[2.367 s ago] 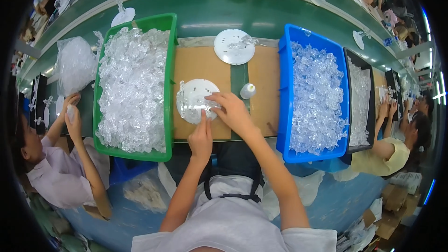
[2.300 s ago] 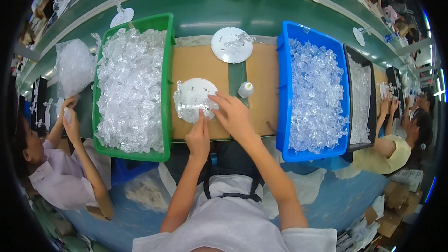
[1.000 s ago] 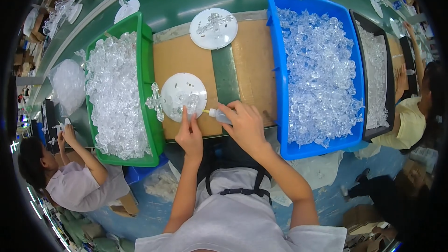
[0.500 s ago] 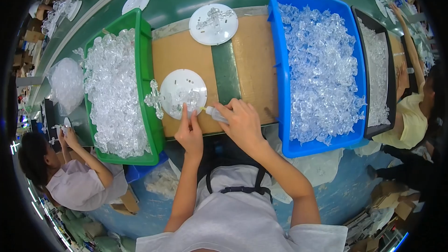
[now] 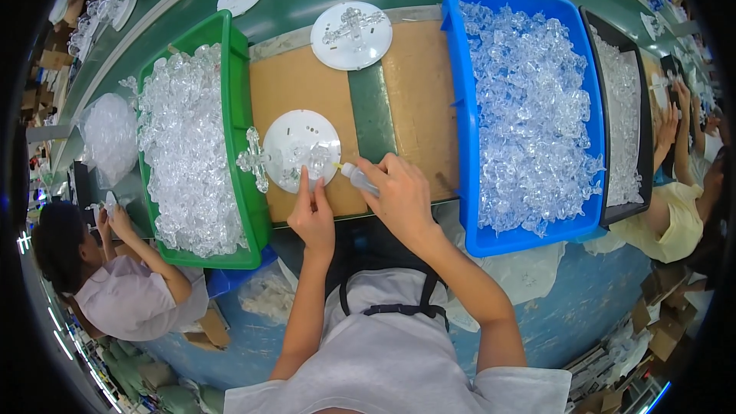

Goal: Apply adhesive to a base plate and manually attach clear decorative components to assemble a light fixture.

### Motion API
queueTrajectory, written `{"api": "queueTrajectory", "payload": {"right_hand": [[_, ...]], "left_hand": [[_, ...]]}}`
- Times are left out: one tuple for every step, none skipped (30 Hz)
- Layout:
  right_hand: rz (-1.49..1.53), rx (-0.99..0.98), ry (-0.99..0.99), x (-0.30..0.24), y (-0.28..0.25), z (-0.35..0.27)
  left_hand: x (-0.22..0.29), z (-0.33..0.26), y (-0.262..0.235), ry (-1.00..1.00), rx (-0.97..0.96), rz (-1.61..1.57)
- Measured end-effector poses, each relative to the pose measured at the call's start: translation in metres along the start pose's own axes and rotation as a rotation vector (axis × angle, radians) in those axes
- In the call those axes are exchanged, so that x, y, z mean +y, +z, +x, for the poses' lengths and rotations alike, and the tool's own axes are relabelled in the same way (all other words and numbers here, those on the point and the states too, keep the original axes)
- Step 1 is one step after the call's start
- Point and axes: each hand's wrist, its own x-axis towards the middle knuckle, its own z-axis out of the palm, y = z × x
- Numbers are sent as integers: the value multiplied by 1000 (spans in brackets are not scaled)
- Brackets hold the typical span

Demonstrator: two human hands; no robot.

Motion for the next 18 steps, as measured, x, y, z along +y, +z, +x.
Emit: {"api": "queueTrajectory", "payload": {"right_hand": [[-2,7,0,0,0,0],[-3,13,0,0,0,1],[-3,13,1,0,0,1],[-4,23,8,0,0,1],[-4,33,16,0,0,1],[-4,31,16,0,0,1],[-3,31,6,1,0,1],[-2,32,-4,1,0,1],[-1,31,-5,1,0,0],[4,18,-14,1,0,-1],[9,6,-24,1,-1,-2],[6,6,-22,2,-1,-3],[10,5,-27,3,-1,-4],[13,5,-32,4,-1,-5],[13,3,-33,4,-2,-5],[5,8,-30,3,-2,-5],[-3,13,-28,1,-3,-6],[-3,11,-34,-1,-6,-5]], "left_hand": [[-1,0,1,18,32,-20],[-2,0,1,18,33,-19],[-1,0,2,22,37,-26],[-1,0,2,27,42,-34],[1,0,1,28,40,-35],[2,0,-1,3,1,-9],[2,0,-3,-21,-39,16],[1,-1,-2,-23,-39,17],[0,-1,0,-3,-2,-3],[-1,-1,1,17,35,-23],[-2,-1,1,15,37,-21],[-1,0,2,21,43,-34],[1,0,2,26,50,-47],[2,0,2,24,49,-50],[4,0,-1,1,11,-30],[4,1,-2,-23,-27,-11],[3,0,-3,-24,-26,-11],[1,0,-2,-12,-22,3]]}}
